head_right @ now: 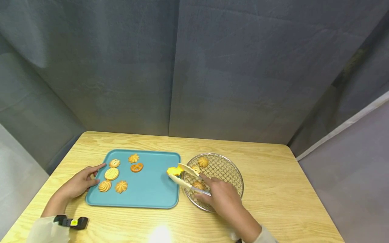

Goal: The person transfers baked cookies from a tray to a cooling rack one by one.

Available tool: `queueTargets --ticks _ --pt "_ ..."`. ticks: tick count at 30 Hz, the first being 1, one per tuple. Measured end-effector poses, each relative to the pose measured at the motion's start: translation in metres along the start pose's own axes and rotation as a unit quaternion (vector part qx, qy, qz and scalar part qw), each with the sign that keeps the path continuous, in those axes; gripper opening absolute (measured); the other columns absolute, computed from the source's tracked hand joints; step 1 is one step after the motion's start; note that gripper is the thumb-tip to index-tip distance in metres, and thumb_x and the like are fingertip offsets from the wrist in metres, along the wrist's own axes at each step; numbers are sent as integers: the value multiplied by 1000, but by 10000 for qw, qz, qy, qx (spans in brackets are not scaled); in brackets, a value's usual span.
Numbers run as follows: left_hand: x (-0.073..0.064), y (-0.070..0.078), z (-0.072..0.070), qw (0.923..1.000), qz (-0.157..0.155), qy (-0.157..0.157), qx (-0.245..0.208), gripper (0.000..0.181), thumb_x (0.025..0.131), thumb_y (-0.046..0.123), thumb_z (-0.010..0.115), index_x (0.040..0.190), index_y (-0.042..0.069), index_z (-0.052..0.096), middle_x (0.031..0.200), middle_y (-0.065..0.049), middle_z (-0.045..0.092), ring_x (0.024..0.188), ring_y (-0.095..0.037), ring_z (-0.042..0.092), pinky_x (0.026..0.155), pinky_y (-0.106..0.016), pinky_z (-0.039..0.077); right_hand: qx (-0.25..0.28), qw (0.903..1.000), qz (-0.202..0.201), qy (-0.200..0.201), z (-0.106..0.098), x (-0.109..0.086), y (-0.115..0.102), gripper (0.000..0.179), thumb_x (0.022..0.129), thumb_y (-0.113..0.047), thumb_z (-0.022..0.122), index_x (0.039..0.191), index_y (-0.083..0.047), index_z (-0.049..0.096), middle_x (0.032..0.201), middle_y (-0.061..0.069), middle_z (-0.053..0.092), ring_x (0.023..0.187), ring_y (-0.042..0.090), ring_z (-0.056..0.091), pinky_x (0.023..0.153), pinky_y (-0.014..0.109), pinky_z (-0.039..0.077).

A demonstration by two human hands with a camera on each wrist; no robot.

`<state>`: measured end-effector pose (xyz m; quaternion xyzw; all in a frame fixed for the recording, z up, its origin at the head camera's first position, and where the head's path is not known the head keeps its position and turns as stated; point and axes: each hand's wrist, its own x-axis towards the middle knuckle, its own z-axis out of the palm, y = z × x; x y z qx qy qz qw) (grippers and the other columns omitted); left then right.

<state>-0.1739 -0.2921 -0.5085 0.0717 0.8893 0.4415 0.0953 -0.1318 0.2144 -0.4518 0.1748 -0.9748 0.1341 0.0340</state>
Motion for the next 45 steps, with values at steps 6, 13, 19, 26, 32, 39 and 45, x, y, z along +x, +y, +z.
queueTargets --ticks 6,13,19,26,32,39,45 --pt "0 1 -1 10000 -20 27 59 64 99 -2 61 158 -3 36 107 -18 43 55 -12 40 52 -26 43 30 10000 28 39 -4 -6 12 70 84 -48 82 146 -20 62 70 -13 49 56 3 37 54 25 35" --pt "0 0 0 10000 16 39 -3 63 99 -4 61 157 -4 37 107 -17 42 54 -10 39 52 -26 42 165 9996 247 -32 -6 -14 25 72 84 -48 82 146 -18 62 69 -14 45 55 3 37 50 23 34" --pt "1 -2 1 10000 34 75 20 63 98 -4 62 157 -4 38 106 -17 43 54 -9 39 51 -25 42 52 9992 401 -30 -10 -21 39 71 85 -48 81 146 -16 62 70 -12 46 55 3 37 50 24 33" --pt "1 -3 1 10000 14 59 -57 63 99 -4 61 157 -4 38 106 -17 42 52 -9 38 51 -25 41 48 9983 568 -79 -15 -30 52 73 85 -50 81 146 -16 61 70 -11 47 54 5 37 49 25 33" --pt "1 -4 2 10000 25 81 7 63 99 -4 61 157 -4 38 106 -17 42 53 -9 38 51 -25 41 -58 9976 685 -55 -19 -36 62 73 85 -52 80 146 -15 62 71 -11 48 55 6 38 48 26 33" --pt "0 -4 2 10000 -3 65 76 64 99 -3 62 157 -3 37 107 -17 42 55 -12 41 52 -26 43 -141 9954 907 -263 -24 -38 69 75 85 -51 79 147 -14 60 71 -7 49 54 12 41 48 31 35" --pt "0 -2 2 9999 37 102 103 63 98 -3 62 157 -4 38 107 -17 44 55 -12 41 52 -27 43 -220 9951 893 -368 -25 -40 73 74 86 -47 80 147 -11 60 73 -4 52 55 14 41 48 32 35"
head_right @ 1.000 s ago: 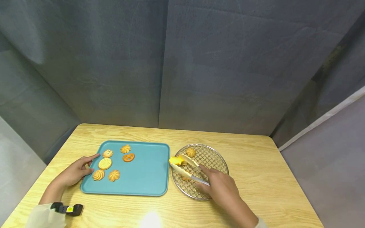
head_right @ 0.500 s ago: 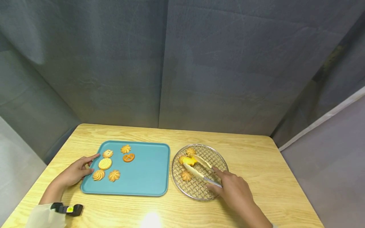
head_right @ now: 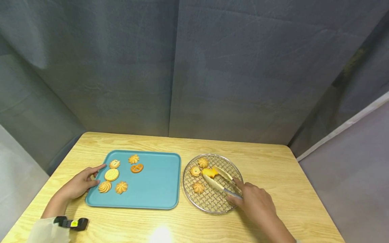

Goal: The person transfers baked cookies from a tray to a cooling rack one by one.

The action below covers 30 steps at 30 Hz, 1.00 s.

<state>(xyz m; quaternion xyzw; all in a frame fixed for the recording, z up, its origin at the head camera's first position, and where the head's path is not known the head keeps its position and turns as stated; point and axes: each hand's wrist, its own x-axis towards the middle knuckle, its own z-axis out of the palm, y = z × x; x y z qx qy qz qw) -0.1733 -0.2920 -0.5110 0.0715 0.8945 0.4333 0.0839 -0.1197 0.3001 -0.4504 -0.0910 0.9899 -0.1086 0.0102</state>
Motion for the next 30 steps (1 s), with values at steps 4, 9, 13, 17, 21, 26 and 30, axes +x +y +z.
queueTargets --ticks 4,9,13,17,21,26,30 --pt "0 0 0 10000 15 16 5 63 98 -4 62 157 -4 38 106 -17 44 55 -11 40 52 -26 42 -48 10000 -52 -29 1 0 1 74 86 -48 80 146 -10 60 83 2 64 55 14 45 47 33 37" --pt "0 0 1 10000 -1 4 -49 63 98 -4 62 157 -4 38 106 -17 43 54 -10 39 52 -26 42 -87 9999 -67 -102 3 2 3 75 86 -52 78 146 -10 60 101 12 72 63 17 58 49 36 42" --pt "0 -1 1 9999 -30 -13 -99 63 98 -4 61 157 -4 38 106 -17 43 54 -10 39 52 -26 42 -54 9999 -46 -145 4 2 4 76 86 -52 79 147 -10 60 100 11 72 64 18 59 50 36 43" --pt "0 -1 1 9999 -41 -41 -129 63 99 -3 61 158 -3 37 107 -18 43 54 -10 39 52 -26 42 29 9999 -16 -169 3 2 3 78 86 -52 79 148 -9 58 82 0 63 58 14 47 49 34 38" --pt "0 0 0 9999 -22 -35 -147 63 99 -4 61 157 -3 38 107 -17 43 54 -11 39 52 -26 42 145 9998 40 -161 1 1 0 80 86 -52 79 151 -10 55 73 -5 49 56 13 42 48 32 36" --pt "0 1 0 10000 10 30 -72 62 98 -4 61 157 -4 39 106 -17 44 54 -11 39 52 -26 42 201 9997 12 -127 0 3 -3 79 86 -51 79 151 -13 55 73 -5 48 55 13 41 48 30 35" --pt "1 0 0 10000 22 63 -55 62 98 -4 61 156 -4 40 106 -18 43 55 -10 39 52 -26 41 184 9997 -126 -25 1 5 -8 77 86 -49 80 149 -13 57 73 -7 49 55 11 42 48 29 35"
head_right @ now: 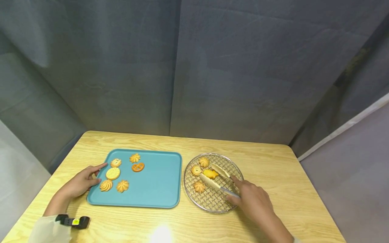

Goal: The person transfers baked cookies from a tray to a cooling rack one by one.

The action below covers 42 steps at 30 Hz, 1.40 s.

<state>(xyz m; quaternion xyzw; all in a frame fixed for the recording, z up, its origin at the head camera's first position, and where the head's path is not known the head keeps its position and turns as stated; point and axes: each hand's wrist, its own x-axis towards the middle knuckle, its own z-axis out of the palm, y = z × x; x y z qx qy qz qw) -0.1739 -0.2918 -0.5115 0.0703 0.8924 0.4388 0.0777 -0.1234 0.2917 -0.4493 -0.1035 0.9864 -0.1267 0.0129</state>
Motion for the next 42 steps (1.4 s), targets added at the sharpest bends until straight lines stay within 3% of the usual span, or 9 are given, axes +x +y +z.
queueTargets --ticks 16,22,28,33,42 --pt "-1 2 1 9999 -50 -41 -77 62 99 -4 61 157 -3 39 107 -18 42 55 -9 35 52 -25 40 -119 9991 -401 -11 5 16 -32 77 84 -50 81 150 -17 57 76 -7 55 55 8 42 49 27 36" --pt "-1 3 1 10000 -30 -21 -63 61 99 -4 60 156 -3 39 106 -18 42 55 -10 35 53 -25 40 -260 9976 -633 121 8 23 -44 76 83 -50 82 149 -18 59 73 -9 51 58 8 42 52 28 38" --pt "-1 3 1 10000 -27 -39 -80 61 99 -3 60 157 -4 39 106 -17 42 55 -10 36 53 -26 40 -374 9961 -794 101 14 32 -56 77 81 -54 82 147 -19 61 86 -1 67 63 12 55 54 31 42" --pt "-1 2 2 9999 -90 -74 -92 62 100 -2 60 157 -3 38 107 -17 41 56 -11 37 53 -26 41 -431 9951 -891 46 18 40 -69 79 80 -55 83 146 -18 62 76 -4 57 56 9 44 49 30 37" --pt "1 1 1 9999 -105 -58 -27 62 100 -3 59 158 -2 38 106 -17 41 57 -10 37 53 -26 41 -286 9931 -1139 4 26 53 -92 75 83 -52 82 146 -18 61 102 7 72 62 13 56 54 34 44"
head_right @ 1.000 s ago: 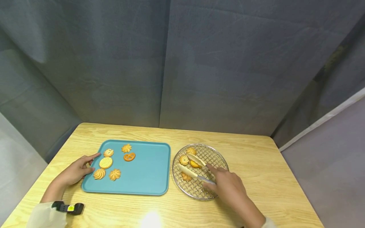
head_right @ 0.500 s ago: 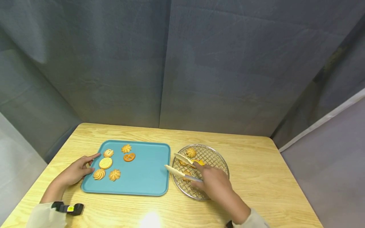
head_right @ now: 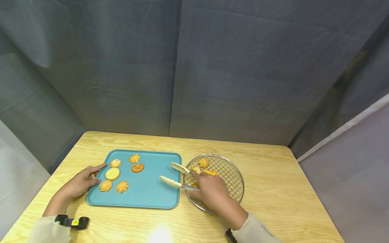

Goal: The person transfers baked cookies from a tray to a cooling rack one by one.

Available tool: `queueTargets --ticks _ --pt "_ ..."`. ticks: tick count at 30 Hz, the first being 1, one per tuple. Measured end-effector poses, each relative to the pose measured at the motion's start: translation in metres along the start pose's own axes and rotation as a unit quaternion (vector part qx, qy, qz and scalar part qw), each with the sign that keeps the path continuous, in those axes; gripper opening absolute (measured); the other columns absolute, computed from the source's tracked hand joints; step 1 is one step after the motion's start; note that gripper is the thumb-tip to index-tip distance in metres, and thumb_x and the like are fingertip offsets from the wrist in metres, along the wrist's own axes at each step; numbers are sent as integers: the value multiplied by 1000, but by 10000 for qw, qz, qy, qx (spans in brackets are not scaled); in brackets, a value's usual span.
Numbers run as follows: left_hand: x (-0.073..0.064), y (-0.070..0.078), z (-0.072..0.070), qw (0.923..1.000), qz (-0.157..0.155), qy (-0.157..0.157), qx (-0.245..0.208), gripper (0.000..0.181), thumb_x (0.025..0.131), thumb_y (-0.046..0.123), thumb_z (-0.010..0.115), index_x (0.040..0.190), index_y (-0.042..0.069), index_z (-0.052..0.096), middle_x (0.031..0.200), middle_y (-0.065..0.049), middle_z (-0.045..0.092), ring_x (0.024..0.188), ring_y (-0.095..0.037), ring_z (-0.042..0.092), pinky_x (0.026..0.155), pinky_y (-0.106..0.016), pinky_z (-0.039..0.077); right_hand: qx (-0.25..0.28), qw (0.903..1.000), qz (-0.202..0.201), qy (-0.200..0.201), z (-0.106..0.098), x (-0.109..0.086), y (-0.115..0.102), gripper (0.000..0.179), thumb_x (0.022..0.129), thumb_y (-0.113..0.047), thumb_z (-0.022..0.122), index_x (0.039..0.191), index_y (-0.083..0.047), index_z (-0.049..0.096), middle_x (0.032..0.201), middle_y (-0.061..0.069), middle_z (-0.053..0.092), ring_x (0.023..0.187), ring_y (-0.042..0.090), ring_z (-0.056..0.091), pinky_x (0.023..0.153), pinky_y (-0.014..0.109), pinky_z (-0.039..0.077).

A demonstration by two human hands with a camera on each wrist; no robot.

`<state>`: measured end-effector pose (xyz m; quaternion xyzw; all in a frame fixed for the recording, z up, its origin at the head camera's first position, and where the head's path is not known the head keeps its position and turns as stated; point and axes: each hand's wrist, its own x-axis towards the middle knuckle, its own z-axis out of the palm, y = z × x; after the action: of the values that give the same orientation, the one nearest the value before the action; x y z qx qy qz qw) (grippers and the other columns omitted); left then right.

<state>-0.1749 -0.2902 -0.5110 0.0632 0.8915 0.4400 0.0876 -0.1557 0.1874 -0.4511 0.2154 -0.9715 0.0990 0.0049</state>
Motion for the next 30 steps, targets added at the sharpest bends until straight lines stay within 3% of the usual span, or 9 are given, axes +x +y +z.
queueTargets --ticks 7,9,13,30 --pt "-1 0 0 9999 -19 -56 -125 62 100 -3 59 158 -2 37 107 -18 40 55 -10 37 52 -26 41 273 9995 -47 -174 10 17 -17 75 84 -53 81 148 -18 60 107 10 72 64 15 57 54 36 45" --pt "-2 0 1 9999 13 -37 -128 62 100 -4 59 158 -3 37 106 -18 41 55 -10 37 52 -26 41 363 9991 -77 -226 12 21 -20 76 85 -53 80 148 -18 59 120 14 71 74 21 65 60 39 50" --pt "-3 1 2 9999 47 11 -96 62 99 -4 60 157 -4 38 106 -17 41 55 -10 37 52 -26 41 423 9986 -215 -245 16 28 -26 77 86 -54 79 149 -17 58 131 17 68 100 33 71 75 46 57" --pt "0 0 0 10000 64 -11 57 62 100 -3 60 157 -2 38 106 -18 42 56 -10 36 52 -26 40 169 9985 -288 -437 21 55 -56 79 87 -58 76 152 -20 55 114 9 71 89 25 68 67 39 53"
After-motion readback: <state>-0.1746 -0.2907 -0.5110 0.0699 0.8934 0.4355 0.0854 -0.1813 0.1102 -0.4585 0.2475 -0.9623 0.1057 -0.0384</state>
